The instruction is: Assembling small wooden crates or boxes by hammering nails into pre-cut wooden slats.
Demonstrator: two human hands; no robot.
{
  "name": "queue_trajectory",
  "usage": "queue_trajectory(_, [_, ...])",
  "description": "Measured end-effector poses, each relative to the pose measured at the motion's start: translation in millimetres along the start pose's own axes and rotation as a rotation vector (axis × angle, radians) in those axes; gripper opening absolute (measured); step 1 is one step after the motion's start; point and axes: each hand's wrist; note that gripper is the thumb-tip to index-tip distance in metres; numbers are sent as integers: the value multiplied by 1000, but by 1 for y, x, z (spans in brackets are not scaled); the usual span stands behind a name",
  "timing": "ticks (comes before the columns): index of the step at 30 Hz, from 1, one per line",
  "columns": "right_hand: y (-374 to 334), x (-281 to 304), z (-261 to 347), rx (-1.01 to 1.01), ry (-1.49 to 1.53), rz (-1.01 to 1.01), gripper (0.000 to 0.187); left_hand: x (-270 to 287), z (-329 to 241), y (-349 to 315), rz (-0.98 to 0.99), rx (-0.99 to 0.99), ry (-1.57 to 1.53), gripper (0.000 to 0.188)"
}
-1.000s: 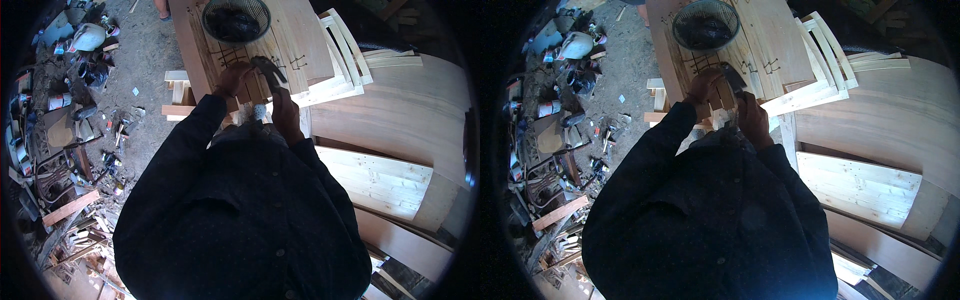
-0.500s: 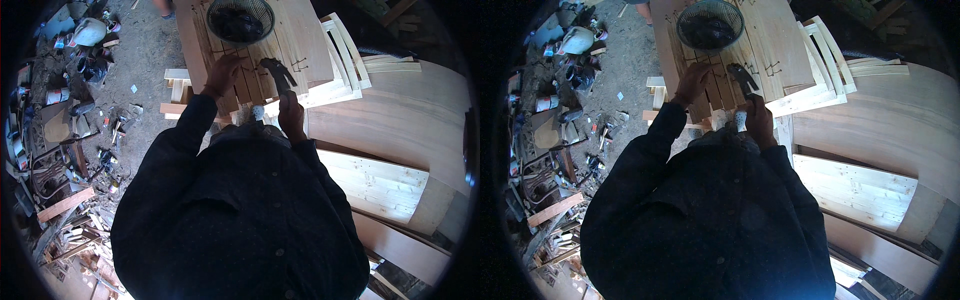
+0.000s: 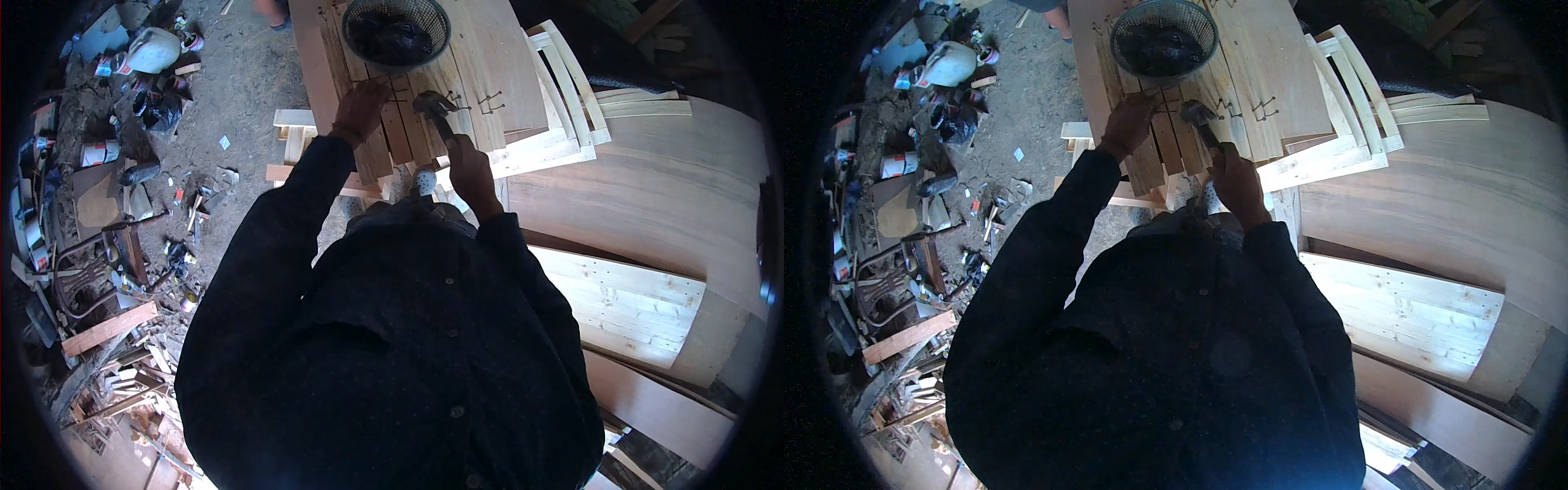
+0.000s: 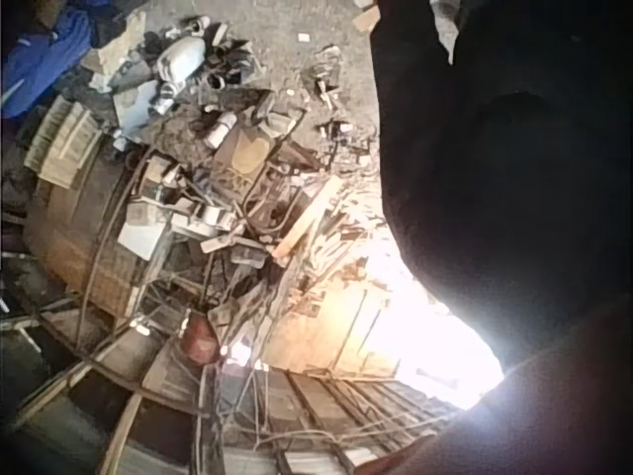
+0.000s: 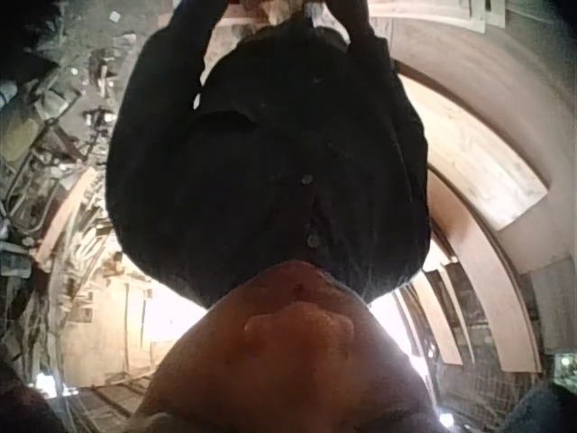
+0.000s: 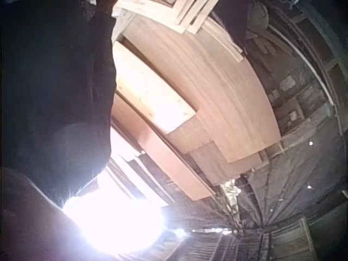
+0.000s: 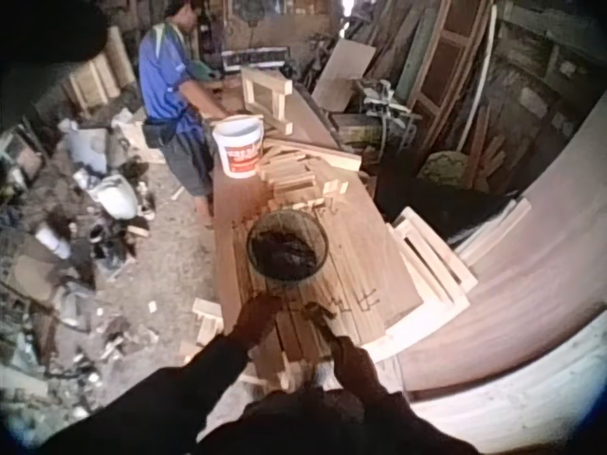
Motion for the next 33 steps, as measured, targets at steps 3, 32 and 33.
queue_trajectory(3, [-6,6,-2,14,165,-89,26,18,-16,0,-75,250,-385,11])
queue_trajectory(32, [-40,13,-5,-249,359,-37,25,-14,-65,-5,-149,190,-586,10])
queue_trajectory(33, [-40,13,-3,-262,353,-19,26,-15,-64,-6,-140,178,-557,10])
Point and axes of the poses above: each hand's wrist, its own y-axis towards the middle knuckle, its own x-axis out of the back of the hand, z = x × y, and after that the axes turned 9 degrees about -x, right-handed
